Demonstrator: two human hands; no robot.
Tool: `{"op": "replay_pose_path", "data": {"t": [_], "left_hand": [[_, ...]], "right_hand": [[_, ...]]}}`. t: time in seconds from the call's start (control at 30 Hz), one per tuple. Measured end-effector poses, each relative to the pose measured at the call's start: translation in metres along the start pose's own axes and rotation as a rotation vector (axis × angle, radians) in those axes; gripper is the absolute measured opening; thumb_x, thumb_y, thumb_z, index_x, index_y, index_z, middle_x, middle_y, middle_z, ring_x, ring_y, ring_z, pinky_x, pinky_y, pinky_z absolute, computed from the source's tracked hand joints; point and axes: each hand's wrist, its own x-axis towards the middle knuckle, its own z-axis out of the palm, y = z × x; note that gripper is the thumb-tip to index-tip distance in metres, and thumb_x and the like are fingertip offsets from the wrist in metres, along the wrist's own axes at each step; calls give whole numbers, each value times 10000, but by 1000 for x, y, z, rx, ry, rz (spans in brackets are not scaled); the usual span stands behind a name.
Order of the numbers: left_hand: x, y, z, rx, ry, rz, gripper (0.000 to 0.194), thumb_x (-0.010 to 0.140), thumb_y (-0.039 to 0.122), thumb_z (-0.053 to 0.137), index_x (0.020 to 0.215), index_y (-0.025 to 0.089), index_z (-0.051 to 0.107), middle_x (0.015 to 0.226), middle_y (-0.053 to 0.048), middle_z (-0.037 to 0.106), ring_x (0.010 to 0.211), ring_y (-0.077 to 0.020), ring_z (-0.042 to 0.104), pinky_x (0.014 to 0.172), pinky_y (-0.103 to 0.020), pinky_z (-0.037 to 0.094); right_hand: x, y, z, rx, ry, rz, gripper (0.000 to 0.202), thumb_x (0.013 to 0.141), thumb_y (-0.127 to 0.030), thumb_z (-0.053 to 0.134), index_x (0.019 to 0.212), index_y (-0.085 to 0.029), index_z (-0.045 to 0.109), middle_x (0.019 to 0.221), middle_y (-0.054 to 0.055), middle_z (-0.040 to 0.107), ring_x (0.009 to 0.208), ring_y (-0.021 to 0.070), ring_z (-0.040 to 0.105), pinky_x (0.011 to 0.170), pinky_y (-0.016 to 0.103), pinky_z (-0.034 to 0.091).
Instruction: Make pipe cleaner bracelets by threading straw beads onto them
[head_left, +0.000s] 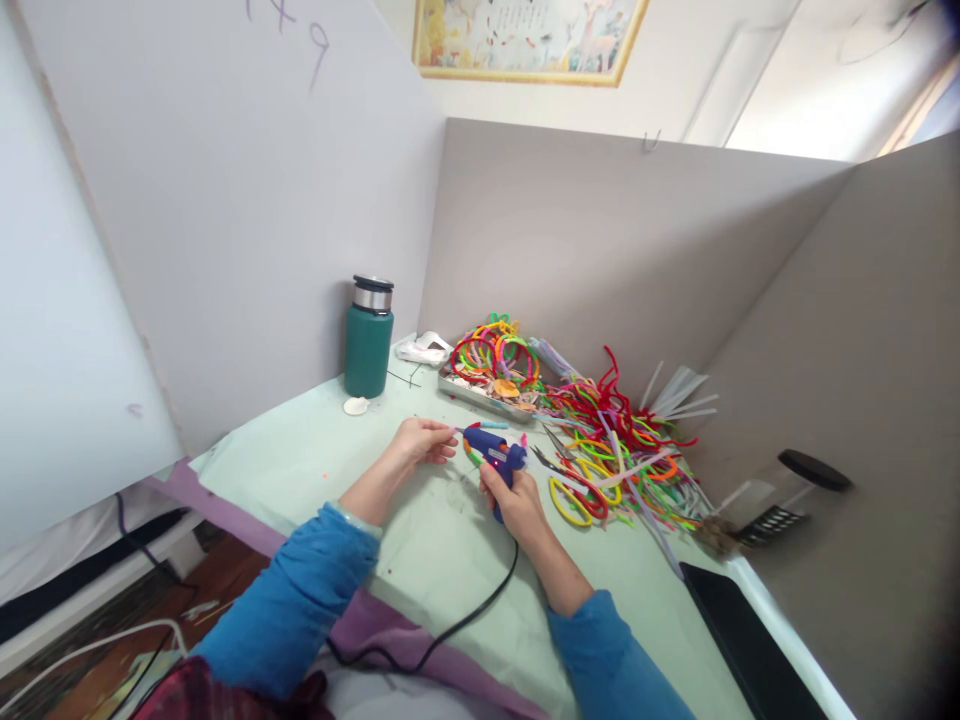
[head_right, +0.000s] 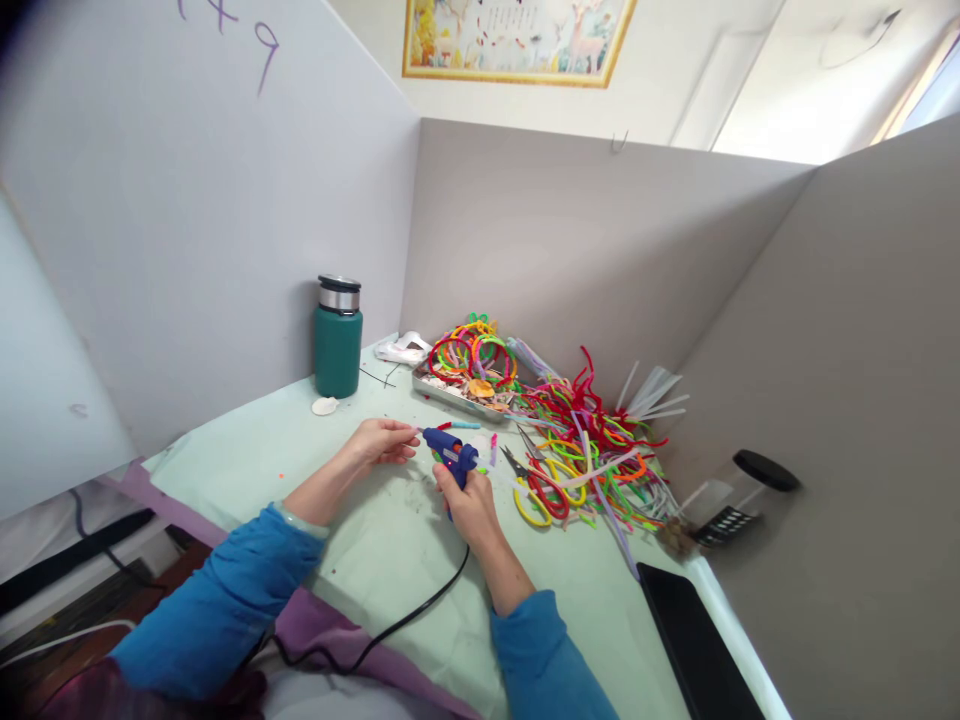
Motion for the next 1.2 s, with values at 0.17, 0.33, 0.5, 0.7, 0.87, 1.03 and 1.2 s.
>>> {"op": "replay_pose_path", "data": {"t": [0.17,0.33,0.5,0.7,0.87,1.03,1.2], "left_hand": [[0,0,0,4,-7,10,183,713,216,780,787,95,663,746,-87,717,547,-123,646,495,-214,499],[1,0,-1,22,11,19,194,700,228,785,781,93,671,735,-75,709,507,-100,609,458,-198,459],[2,0,0,29,15,15,229,672,261,804,752,97,666,719,-75,706,491,-96,589,439,-197,439],[1,1,-1,40,15,-1,218,667,262,801,729,105,663,688,-73,706,470,-89,572,429,-189,423],[5,-1,-4,-3,-44,-8,222,649,256,805,705,97,660,673,-68,695,463,-86,567,434,-191,426],[9,-4,-6,-50,-72,-15,242,622,258,818,728,95,672,684,-60,689,462,-77,557,426,-186,418],[9,-4,-8,-43,-92,-3,300,587,289,845,744,99,673,697,-64,689,467,-74,550,422,-182,409]], "right_hand": [[0,1,0,-13,-4,-7,491,828,-627,529,630,-187,619,465,11,552,446,152,519,493,270,418],[0,2,1,-45,-12,-2,499,816,-635,535,622,-184,621,467,13,544,448,154,513,498,277,416],[-1,1,1,-43,14,-3,501,813,-633,533,633,-176,632,470,14,533,452,153,503,498,278,409],[-1,4,3,-79,16,-43,482,826,-619,528,676,-176,645,489,9,533,493,165,509,501,281,406],[-2,5,5,-185,53,-107,426,836,-591,537,774,-195,678,571,28,593,617,215,571,558,298,435],[-2,3,6,-282,92,-214,360,854,-541,536,846,-209,673,706,35,660,670,215,593,627,306,448],[0,5,6,-351,100,-258,364,877,-533,515,853,-200,659,743,38,663,692,202,597,655,286,436]]}}
